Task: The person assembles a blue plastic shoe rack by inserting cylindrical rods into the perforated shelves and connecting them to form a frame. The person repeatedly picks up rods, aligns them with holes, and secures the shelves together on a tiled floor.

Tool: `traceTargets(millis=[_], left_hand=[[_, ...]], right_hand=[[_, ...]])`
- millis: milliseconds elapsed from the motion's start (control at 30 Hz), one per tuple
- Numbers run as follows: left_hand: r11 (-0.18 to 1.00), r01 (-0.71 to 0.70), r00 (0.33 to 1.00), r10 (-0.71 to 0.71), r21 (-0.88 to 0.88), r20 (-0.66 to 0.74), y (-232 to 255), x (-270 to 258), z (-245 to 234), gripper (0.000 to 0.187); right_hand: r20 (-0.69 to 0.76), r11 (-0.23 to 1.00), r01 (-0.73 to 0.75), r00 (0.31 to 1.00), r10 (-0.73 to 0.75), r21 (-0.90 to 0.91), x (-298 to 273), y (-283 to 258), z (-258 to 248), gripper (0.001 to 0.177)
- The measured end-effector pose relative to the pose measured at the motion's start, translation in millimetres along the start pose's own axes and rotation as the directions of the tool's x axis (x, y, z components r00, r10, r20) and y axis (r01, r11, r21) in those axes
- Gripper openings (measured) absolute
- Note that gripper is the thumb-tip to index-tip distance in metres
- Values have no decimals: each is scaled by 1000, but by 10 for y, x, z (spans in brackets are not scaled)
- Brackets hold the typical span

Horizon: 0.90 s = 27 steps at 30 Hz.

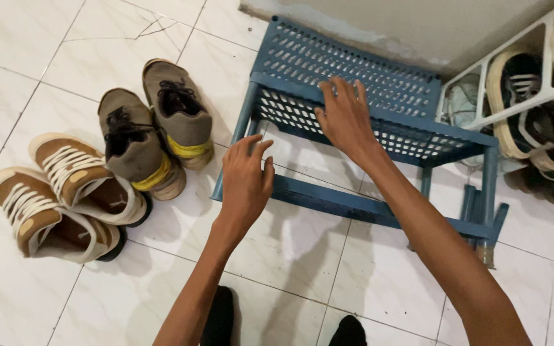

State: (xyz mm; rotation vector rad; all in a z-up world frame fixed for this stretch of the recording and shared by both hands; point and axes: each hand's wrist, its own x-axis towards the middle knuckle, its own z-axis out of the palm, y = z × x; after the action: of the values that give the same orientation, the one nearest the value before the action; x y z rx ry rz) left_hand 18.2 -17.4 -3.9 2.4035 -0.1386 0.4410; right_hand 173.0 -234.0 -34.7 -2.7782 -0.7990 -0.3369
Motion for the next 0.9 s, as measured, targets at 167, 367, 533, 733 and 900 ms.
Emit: traceTargets(millis=[167,367,533,733,900], left_hand=[[994,-103,995,104,32,-11,53,290,367,36],[973,-215,976,211,85,51,36,656,839,47],[935,-261,965,246,239,93,89,955,1155,47],[893,-337,941,320,298,106,19,1129,1282,34],[885,-339,941,324,318,102,6,1179,1324,25]], right_hand=[[53,991,-121,991,124,-58,-427,482,-217,45],[86,975,-206,973,213,-82,-858,896,-344,38],[-13,978,-183,983,183,-96,-1010,1215,-334,40],[52,969,-247,967,248,-19,-966,1088,-508,36],[78,959,-276,959,271,70,-916,1100,-582,41]])
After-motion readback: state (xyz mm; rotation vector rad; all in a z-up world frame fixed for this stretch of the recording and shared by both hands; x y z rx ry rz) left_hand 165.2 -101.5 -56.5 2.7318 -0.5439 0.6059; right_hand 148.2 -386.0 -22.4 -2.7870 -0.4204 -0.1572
